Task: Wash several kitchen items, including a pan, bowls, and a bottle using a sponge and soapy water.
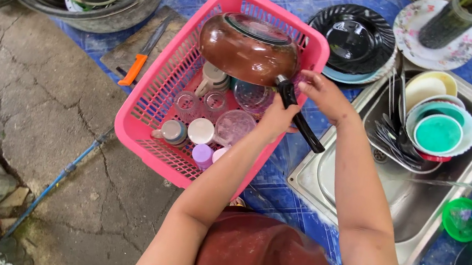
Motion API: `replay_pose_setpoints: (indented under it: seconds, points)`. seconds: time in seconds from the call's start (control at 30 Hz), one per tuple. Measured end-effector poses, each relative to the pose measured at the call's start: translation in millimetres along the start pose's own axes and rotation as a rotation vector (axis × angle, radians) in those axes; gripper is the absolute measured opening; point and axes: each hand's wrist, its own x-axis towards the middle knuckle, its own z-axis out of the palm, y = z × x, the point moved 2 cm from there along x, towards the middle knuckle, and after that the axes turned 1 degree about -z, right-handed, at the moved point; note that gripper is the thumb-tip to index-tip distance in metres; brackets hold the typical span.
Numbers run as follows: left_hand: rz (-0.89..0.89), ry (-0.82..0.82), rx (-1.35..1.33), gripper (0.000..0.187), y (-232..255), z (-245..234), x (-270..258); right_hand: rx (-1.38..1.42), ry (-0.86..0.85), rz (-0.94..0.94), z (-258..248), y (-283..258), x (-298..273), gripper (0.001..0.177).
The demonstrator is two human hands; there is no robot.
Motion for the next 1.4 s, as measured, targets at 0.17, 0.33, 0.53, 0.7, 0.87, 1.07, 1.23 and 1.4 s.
replay_pose_setpoints:
  seconds: [0.17,0.33,0.53,0.7,0.87,1.07,1.23,1.4]
  points:
    - [0.371,0.141,0.913,0.037,40,-10,-57,0.028,0.153,-0.06,-10,34,-50,0.046]
    - [0.526,0.024,1.06,0.036,42,80,-114,0.217,0.357,-0.001,-55,117,-127,0.022]
    - [0.681,-0.241,1.173,0.025,-14,191,-121,0.444,0.565,0.284,-126,217,-244,0.018]
    - [0.659,-0.255,1.107,0.013,-60,247,-95,0.484,0.765,0.273,-166,225,-278,0.016]
    - [0.49,-0.537,0.7,0.014,-124,320,-38,0.278,0.873,0.186,-202,264,-265,0.014]
    - [0.575,-0.159,0.695,0.02,-159,353,90,-0.479,1.042,0.091,-244,251,-231,0.019]
    - [0.46,-0.114,0.789,0.033,-155,364,139,-0.828,0.984,-0.033,-248,232,-201,0.037]
    - [0.421,-0.21,0.777,0.024,-163,372,155,-0.973,0.853,0.05,-241,225,-185,0.054]
